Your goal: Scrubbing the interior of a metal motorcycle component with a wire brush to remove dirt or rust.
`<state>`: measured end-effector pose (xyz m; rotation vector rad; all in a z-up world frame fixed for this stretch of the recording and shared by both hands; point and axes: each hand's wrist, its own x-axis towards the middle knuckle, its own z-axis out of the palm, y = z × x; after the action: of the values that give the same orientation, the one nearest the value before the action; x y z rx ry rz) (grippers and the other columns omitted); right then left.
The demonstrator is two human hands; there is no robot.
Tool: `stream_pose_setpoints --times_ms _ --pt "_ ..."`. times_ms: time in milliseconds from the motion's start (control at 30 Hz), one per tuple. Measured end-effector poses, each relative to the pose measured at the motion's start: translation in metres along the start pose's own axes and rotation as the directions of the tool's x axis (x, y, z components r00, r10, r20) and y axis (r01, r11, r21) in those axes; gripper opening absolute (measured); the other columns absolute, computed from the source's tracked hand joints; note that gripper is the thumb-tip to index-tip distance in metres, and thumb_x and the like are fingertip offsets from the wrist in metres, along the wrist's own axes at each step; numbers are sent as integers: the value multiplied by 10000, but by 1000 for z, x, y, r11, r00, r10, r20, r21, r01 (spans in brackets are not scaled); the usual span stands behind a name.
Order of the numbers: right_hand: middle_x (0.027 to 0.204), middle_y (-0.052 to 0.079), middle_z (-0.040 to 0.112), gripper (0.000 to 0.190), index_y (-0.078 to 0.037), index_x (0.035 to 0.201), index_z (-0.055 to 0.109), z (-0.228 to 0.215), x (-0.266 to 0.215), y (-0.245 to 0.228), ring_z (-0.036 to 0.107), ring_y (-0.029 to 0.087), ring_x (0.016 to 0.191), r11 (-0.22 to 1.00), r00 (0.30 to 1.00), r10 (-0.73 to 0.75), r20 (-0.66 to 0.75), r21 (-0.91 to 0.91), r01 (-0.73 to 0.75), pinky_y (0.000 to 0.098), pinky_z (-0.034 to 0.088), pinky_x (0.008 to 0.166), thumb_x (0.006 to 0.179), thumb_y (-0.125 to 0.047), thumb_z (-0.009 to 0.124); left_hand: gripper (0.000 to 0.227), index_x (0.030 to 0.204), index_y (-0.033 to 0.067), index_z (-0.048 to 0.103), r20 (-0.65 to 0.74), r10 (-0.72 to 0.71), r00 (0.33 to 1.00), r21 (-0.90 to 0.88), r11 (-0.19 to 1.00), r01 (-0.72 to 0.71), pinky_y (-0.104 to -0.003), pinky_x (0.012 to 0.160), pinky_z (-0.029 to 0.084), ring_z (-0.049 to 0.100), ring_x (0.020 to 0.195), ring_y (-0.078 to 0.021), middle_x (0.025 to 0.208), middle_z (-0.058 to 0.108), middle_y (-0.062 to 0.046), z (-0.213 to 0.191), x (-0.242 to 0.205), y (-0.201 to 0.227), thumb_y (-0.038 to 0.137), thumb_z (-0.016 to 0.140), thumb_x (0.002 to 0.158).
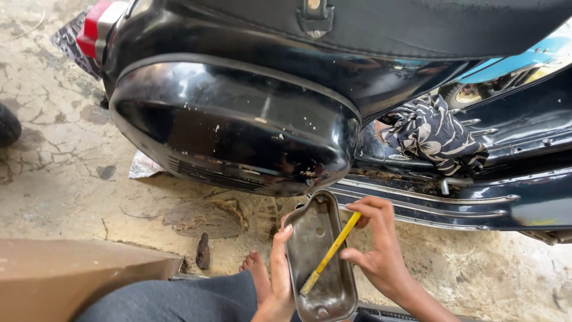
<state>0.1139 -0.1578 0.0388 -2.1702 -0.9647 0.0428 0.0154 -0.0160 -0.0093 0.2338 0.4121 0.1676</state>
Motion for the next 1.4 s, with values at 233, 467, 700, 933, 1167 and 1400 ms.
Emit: stream_pose_setpoints --times_ms 233,467,700,933,1167,1400 --pt "1165 118 534 581 -35 1349 420 -13 26 28 524 180 987 811 938 296 -180 566 -147 299 513 867 802 155 471 584 1385 -54 545 -443 16 896 -6 1000 -20 -430 962 386 550 1091 -349 1295 624 -269 -53 12 -27 251 410 906" --pt "655 -33 457 461 -92 1241 478 31 21 87 505 125 744 259 940 271 -207 956 135 274 420 763 848 150 481 653 1457 77 458 -531 69 845 -30 995 -100 -604 993 399 515 1220 -393 1363 556 -243 10 -38 37 223 334 832" --pt "546 -39 384 326 -102 933 553 90 -5 152 394 102 581 36 908 380 -175 984 174 234 328 639 756 105 374 695 1500 111 464 -703 109 703 -35 982 -188 -473 1110 314 478 1322 -319 1503 547 -155 45 -38 63 346 253 881" --pt "645 -24 450 189 -113 843 557 197 -110 243 354 110 581 105 778 622 92 974 -199 272 326 632 882 61 494 644 1496 62 438 -90 392 916 -90 912 -400 -598 968 417 548 1242 -398 1445 549 -236 -51 -36 33 400 461 948" --pt "1114 108 590 438 36 1132 663 236 -142 282 505 208 1081 24 557 761 334 842 -539 341 349 1052 973 -348 526 754 1538 86 347 -45 380 924 -63 922 -382 -570 924 496 586 1182 -438 1397 547 -271 -28 -29 35 471 411 893" --pt "626 21 448 397 -20 1236 735 247 -134 300 460 138 636 160 484 806 341 662 -733 244 412 834 1039 -247 475 840 1536 178 348 -419 452 787 302 887 -349 -519 1083 372 488 1395 -323 1582 457 -114 -4 -36 47 516 305 769"
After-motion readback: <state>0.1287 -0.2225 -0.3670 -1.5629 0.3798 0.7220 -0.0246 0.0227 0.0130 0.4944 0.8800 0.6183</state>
